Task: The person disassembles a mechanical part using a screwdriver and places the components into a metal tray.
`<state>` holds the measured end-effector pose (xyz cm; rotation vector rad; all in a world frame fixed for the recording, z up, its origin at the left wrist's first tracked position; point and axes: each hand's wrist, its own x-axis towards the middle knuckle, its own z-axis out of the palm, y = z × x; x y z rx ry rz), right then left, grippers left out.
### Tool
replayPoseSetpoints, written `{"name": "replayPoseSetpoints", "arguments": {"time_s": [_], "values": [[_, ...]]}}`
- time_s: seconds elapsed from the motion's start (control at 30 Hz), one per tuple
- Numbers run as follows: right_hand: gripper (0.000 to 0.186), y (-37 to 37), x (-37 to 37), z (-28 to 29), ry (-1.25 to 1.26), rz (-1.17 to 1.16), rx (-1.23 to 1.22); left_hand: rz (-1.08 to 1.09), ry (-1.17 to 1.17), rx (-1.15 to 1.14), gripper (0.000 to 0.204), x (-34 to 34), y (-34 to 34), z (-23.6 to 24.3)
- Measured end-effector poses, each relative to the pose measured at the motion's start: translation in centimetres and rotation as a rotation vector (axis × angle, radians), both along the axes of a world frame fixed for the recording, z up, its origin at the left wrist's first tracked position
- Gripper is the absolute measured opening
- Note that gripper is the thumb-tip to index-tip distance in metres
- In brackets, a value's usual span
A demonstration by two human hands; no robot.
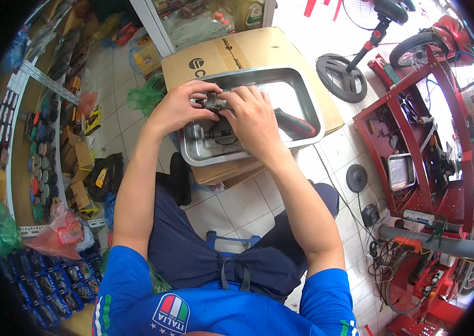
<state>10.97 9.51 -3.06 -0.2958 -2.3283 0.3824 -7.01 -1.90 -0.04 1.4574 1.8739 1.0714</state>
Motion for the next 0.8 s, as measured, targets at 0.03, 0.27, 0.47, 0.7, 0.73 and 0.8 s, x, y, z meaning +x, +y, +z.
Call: {"name": "replayPoseSetpoints", "arguments": {"time_s": [0.03,0.27,0.47,0.7,0.73,0.8], "values": [[0.019,0.07,0.05,-0.16,-0.009,0.007,0.015,-0.001,0.01,-0.002,0.056,0.02,0.02,0.0],[0.019,-0.15,0.06,0.02,-0.01,0.02,0.021,0.011,0.03,-0.01,0.057,-0.14,-0.03,-0.15],[0.017,0.5,0.21,-0.43,-0.001,0.036,0.029,-0.009,0.068,0.067,0.056,0.01,0.19,-0.4],[0.015,0.25,0.12,-0.11,0.001,0.034,0.009,-0.006,0.044,0.073,0.056,-0.12,0.09,-0.55],[0.018,0.37,0.17,-0.27,-0.006,0.035,0.029,-0.008,0.042,0.053,0.056,-0.04,0.16,-0.43],[0.025,0.48,0.13,-0.54,-0.02,0.041,0.068,-0.008,0.037,0.013,0.056,0.08,0.12,-0.12]]}}
